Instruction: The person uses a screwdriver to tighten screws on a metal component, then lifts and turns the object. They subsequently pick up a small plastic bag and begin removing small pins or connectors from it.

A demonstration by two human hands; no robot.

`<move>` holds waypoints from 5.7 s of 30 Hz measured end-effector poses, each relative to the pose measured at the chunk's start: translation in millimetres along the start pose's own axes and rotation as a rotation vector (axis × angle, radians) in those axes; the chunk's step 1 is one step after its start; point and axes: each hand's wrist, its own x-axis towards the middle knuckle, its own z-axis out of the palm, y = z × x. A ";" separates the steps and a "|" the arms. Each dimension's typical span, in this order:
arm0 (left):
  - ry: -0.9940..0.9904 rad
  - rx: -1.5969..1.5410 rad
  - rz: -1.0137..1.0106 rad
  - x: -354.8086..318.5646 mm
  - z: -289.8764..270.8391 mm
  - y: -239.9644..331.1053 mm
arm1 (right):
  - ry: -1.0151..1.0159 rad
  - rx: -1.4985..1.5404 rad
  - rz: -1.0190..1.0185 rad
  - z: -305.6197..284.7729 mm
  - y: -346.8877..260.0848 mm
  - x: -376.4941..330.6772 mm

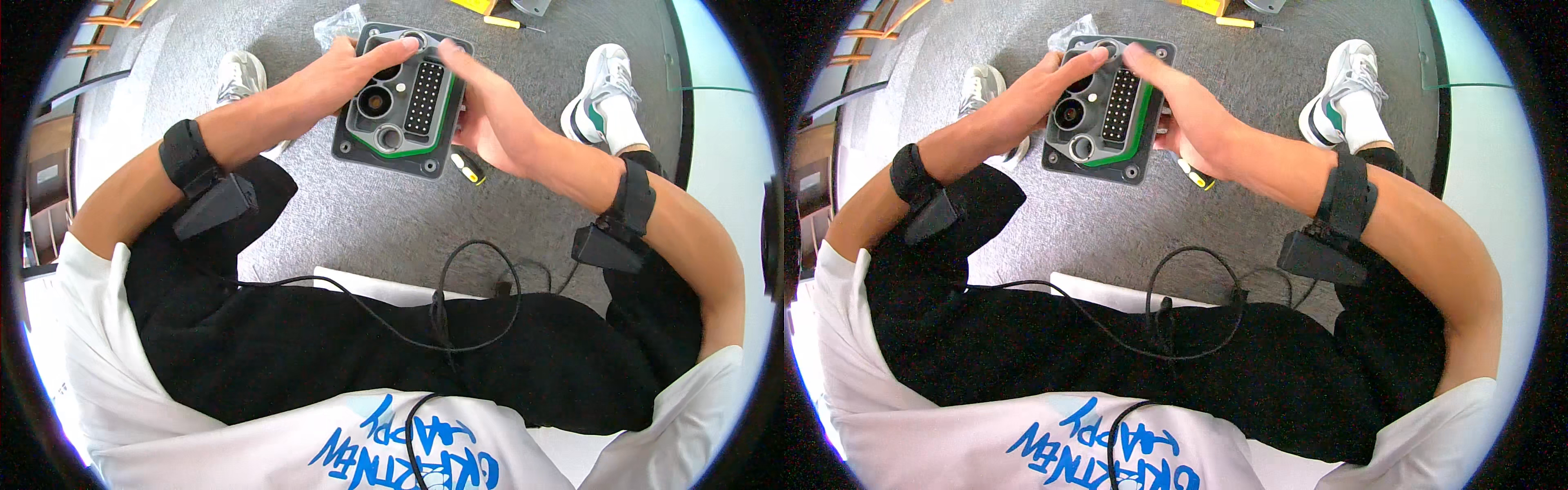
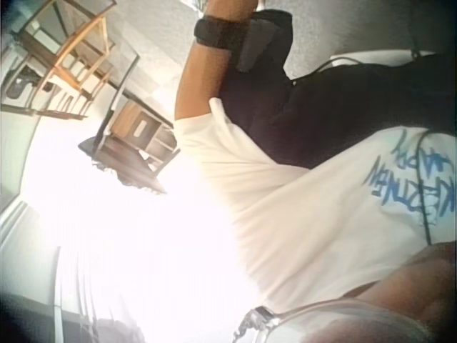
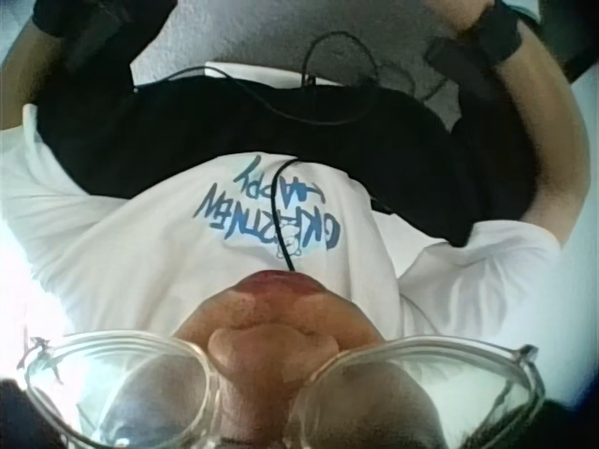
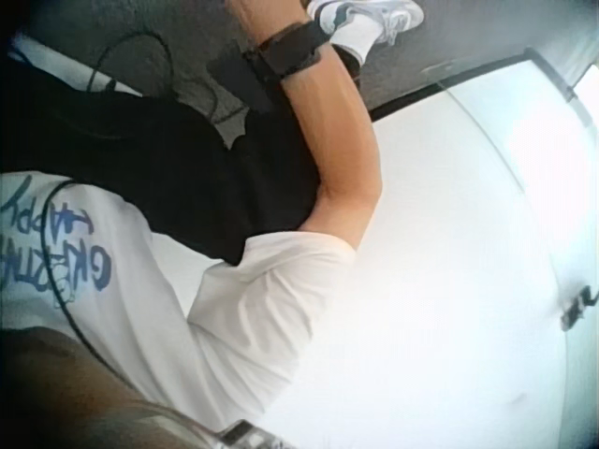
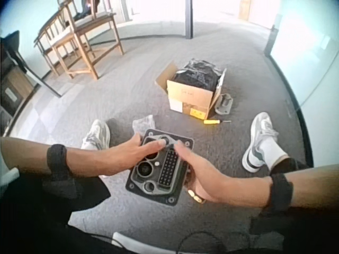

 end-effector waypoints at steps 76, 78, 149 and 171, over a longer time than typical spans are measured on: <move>0.062 -0.015 0.142 -5.3 13.8 0.4 | -0.170 -0.337 -0.154 -9.3 13.9 0.3; 0.106 -0.002 0.092 -10.3 11.3 -1.1 | -0.175 -0.283 -0.143 -3.2 11.7 -3.7; 0.202 0.301 0.150 -11.3 28.5 -19.6 | 0.151 -0.197 -0.133 9.9 39.0 -16.7; 0.245 0.332 0.235 -12.3 31.0 -22.5 | 0.158 -0.278 -0.134 0.5 39.8 -12.7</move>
